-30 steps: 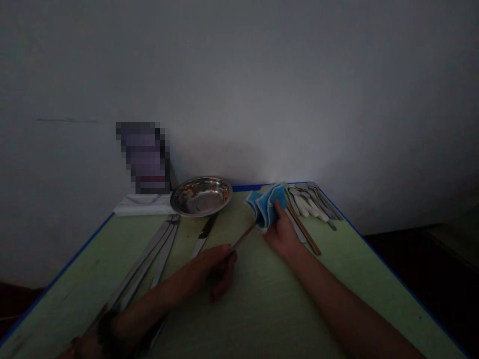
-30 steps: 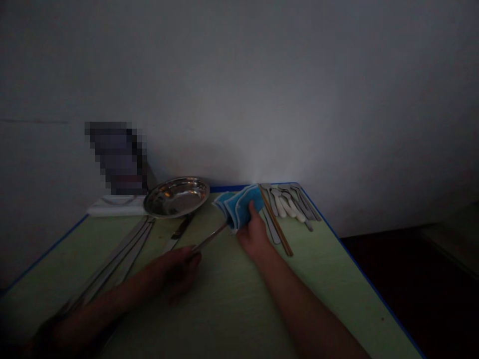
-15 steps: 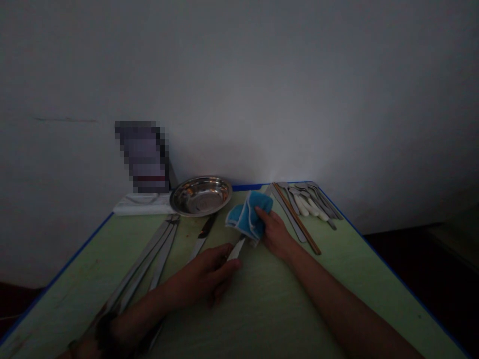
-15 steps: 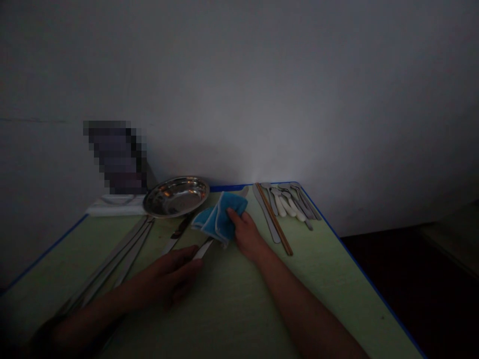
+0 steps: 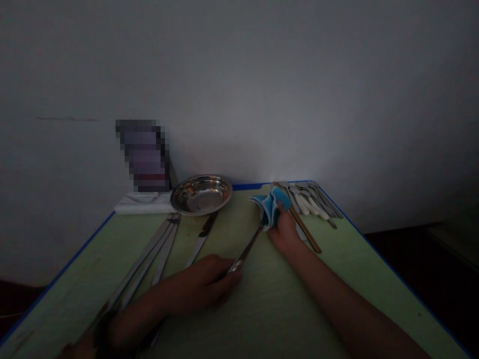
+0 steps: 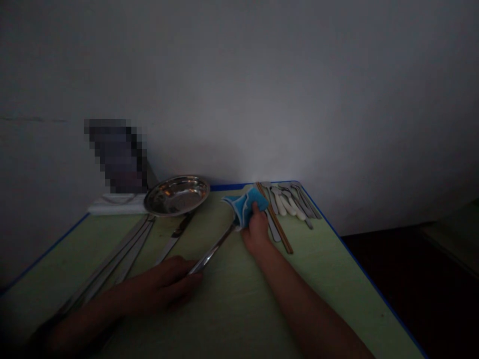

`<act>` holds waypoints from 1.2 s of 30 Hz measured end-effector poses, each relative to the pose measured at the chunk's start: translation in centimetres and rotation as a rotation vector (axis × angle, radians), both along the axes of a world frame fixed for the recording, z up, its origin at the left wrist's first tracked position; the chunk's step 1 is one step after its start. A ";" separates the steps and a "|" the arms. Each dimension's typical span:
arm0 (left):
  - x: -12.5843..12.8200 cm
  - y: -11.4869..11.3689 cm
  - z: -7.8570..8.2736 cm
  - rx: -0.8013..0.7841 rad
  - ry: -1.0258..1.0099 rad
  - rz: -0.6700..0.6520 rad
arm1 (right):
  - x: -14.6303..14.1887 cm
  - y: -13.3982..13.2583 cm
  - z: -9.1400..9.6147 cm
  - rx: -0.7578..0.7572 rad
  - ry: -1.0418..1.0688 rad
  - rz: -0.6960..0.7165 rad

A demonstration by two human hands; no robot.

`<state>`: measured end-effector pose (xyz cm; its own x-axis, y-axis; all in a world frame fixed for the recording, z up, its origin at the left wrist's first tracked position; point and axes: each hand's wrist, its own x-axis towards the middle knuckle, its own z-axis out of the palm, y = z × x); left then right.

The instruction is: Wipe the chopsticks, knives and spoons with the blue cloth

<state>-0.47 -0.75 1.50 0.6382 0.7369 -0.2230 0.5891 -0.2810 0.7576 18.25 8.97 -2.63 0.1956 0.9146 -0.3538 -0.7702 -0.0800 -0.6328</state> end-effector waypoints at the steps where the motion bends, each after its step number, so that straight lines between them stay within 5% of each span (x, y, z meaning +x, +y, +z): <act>1: 0.0 0.0 0.0 -0.065 -0.028 0.002 | 0.1 0.0 0.0 0.013 -0.007 0.013; 6: -0.1 0.2 -0.5 -0.314 -0.200 0.000 | 0.1 -0.2 0.8 0.106 0.036 0.103; 12: 0.0 0.0 -0.5 -0.295 -0.172 0.097 | -0.1 -0.2 0.8 0.169 0.039 0.127; 18: -0.2 0.2 -0.8 -0.341 -0.251 0.135 | 0.4 0.0 0.2 0.178 0.077 0.303; 27: -0.2 0.7 -1.3 -0.400 -0.342 0.205 | 0.4 -1.2 2.5 0.147 0.261 0.380; 36: -0.5 0.5 -2.0 -0.423 -0.381 0.219 | 0.0 -0.8 0.7 0.173 0.100 0.443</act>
<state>-0.94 -0.27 -0.46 0.5741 0.7575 -0.3110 0.2646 0.1878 0.9459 18.22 8.16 -1.92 -0.2528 0.9493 -0.1866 -0.7433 -0.3141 -0.5906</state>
